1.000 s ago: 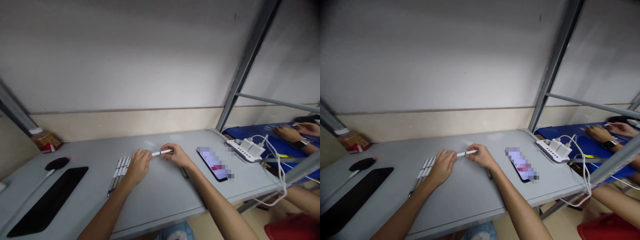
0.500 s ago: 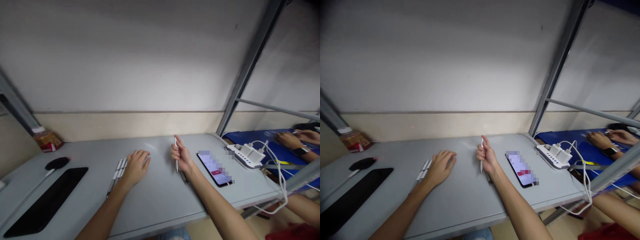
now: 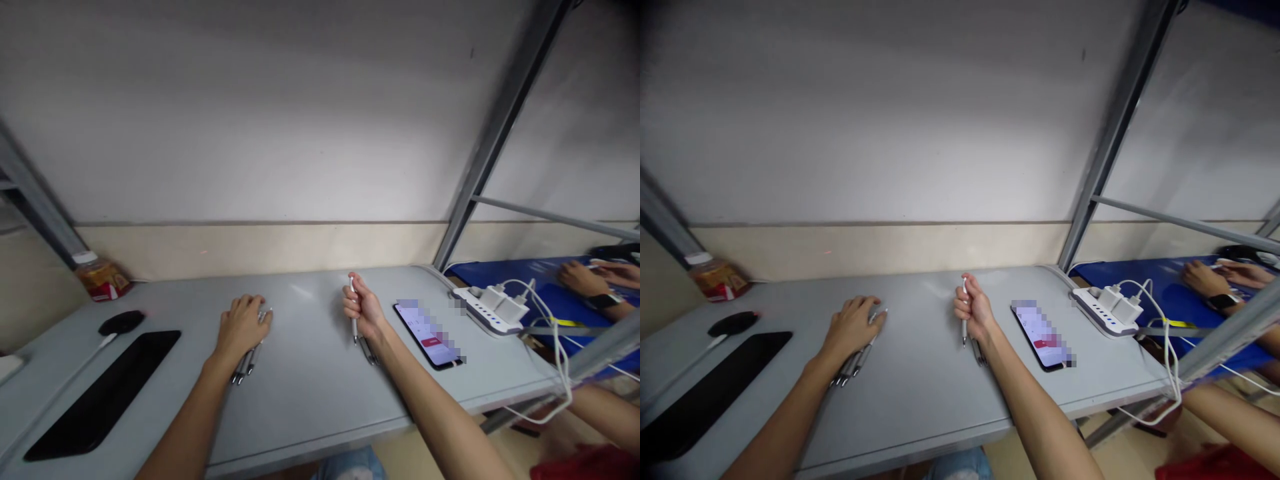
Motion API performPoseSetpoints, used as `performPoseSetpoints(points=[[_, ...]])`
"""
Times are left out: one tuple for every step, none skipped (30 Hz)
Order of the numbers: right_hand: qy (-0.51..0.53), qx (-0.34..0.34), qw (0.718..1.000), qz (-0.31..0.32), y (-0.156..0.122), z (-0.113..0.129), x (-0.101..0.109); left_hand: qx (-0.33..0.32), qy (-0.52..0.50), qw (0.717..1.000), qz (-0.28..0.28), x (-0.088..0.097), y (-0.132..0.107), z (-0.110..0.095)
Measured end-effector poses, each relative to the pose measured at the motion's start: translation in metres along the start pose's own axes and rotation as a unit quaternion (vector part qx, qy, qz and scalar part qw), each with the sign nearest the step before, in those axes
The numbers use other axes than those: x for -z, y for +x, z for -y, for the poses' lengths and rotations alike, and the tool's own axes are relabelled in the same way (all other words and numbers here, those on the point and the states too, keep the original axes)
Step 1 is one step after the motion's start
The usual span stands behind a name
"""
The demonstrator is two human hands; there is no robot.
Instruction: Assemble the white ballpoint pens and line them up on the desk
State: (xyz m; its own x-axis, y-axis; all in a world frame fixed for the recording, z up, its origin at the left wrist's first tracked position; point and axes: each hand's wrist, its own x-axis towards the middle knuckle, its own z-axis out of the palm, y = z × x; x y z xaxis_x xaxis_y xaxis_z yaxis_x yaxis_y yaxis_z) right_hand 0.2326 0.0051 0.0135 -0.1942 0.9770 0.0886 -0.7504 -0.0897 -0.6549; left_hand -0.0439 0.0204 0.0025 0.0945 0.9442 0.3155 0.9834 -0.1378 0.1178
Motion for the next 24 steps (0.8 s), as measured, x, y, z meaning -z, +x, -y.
performPoseSetpoints(points=[[-0.004, 0.001, 1.000, 0.002, 0.000, 0.001, 0.000, -0.005, -0.003, 1.000, 0.010, -0.001, 0.000, 0.002], [-0.009, 0.003, 1.000, 0.003, -0.001, 0.001, 0.000, -0.009, -0.005, 1.000, 0.018, -0.001, 0.001, 0.004], [-0.015, 0.002, 1.000, 0.006, -0.001, 0.002, 0.000, -0.012, -0.009, 1.000, 0.025, -0.002, 0.002, 0.006], [-0.019, 0.000, 1.000, 0.008, -0.001, 0.002, 0.000, -0.017, -0.013, 0.999, 0.031, -0.003, 0.003, 0.009], [-0.021, -0.003, 1.000, 0.009, -0.001, 0.001, 0.000, -0.022, -0.018, 0.999, 0.037, -0.003, 0.004, 0.011], [-0.023, -0.006, 1.000, 0.010, -0.001, 0.001, 0.000, -0.027, -0.023, 0.999, 0.041, -0.004, 0.004, 0.013], [-0.024, -0.007, 1.000, 0.010, 0.000, 0.000, 0.001, -0.031, -0.028, 0.998, 0.045, -0.005, 0.005, 0.015], [-0.026, -0.006, 1.000, 0.009, 0.000, 0.000, 0.001, -0.033, -0.032, 0.998, 0.049, -0.005, 0.006, 0.016], [-0.028, -0.005, 1.000, 0.007, 0.000, -0.001, 0.002, -0.033, -0.034, 0.997, 0.053, -0.006, 0.006, 0.017], [-0.029, -0.005, 1.000, 0.004, 0.001, -0.001, 0.002, -0.033, -0.035, 0.997, 0.057, -0.006, 0.006, 0.018], [-0.030, -0.005, 1.000, 0.000, 0.001, -0.002, 0.002, -0.031, -0.035, 0.997, 0.059, -0.006, 0.006, 0.018], [-0.031, -0.005, 0.999, -0.004, 0.002, -0.002, 0.002, -0.030, -0.035, 0.997, 0.060, -0.007, 0.006, 0.018], [-0.033, -0.005, 0.999, -0.007, 0.002, -0.002, 0.002, -0.028, -0.035, 0.997, 0.059, -0.007, 0.006, 0.018], [-0.038, -0.002, 0.999, -0.010, 0.002, -0.003, 0.002, -0.026, -0.035, 0.997, 0.056, -0.008, 0.006, 0.018], [-0.047, 0.000, 0.999, -0.010, 0.002, -0.003, 0.001, -0.025, -0.035, 0.998, 0.053, -0.009, 0.006, 0.018], [-0.060, 0.002, 0.998, -0.009, 0.002, -0.003, 0.000, -0.023, -0.034, 0.998, 0.050, -0.010, 0.007, 0.017], [-0.078, 0.002, 0.997, -0.009, 0.002, -0.004, 0.000, -0.022, -0.033, 0.998, 0.047, -0.011, 0.007, 0.017], [-0.100, 0.003, 0.995, -0.011, 0.002, -0.004, -0.001, -0.021, -0.033, 0.998, 0.044, -0.013, 0.007, 0.016], [-0.128, 0.005, 0.992, -0.017, 0.002, -0.005, -0.001, -0.020, -0.035, 0.998, 0.041, -0.015, 0.007, 0.016], [-0.159, 0.011, 0.987, -0.025, 0.003, -0.005, -0.001, -0.019, -0.038, 0.998, 0.038, -0.016, 0.008, 0.015], [-0.194, 0.021, 0.980, -0.034, 0.003, -0.006, -0.001, -0.020, -0.041, 0.998, 0.034, -0.018, 0.008, 0.015], [-0.234, 0.034, 0.971, -0.045, 0.004, -0.007, 0.001, -0.023, -0.045, 0.998, 0.031, -0.018, 0.008, 0.014], [-0.282, 0.050, 0.956, -0.057, 0.005, -0.007, 0.002, -0.026, -0.050, 0.998, 0.029, -0.019, 0.007, 0.014], [-0.334, 0.066, 0.938, -0.071, 0.005, -0.008, 0.005, -0.030, -0.054, 0.998, 0.030, -0.019, 0.007, 0.013]])
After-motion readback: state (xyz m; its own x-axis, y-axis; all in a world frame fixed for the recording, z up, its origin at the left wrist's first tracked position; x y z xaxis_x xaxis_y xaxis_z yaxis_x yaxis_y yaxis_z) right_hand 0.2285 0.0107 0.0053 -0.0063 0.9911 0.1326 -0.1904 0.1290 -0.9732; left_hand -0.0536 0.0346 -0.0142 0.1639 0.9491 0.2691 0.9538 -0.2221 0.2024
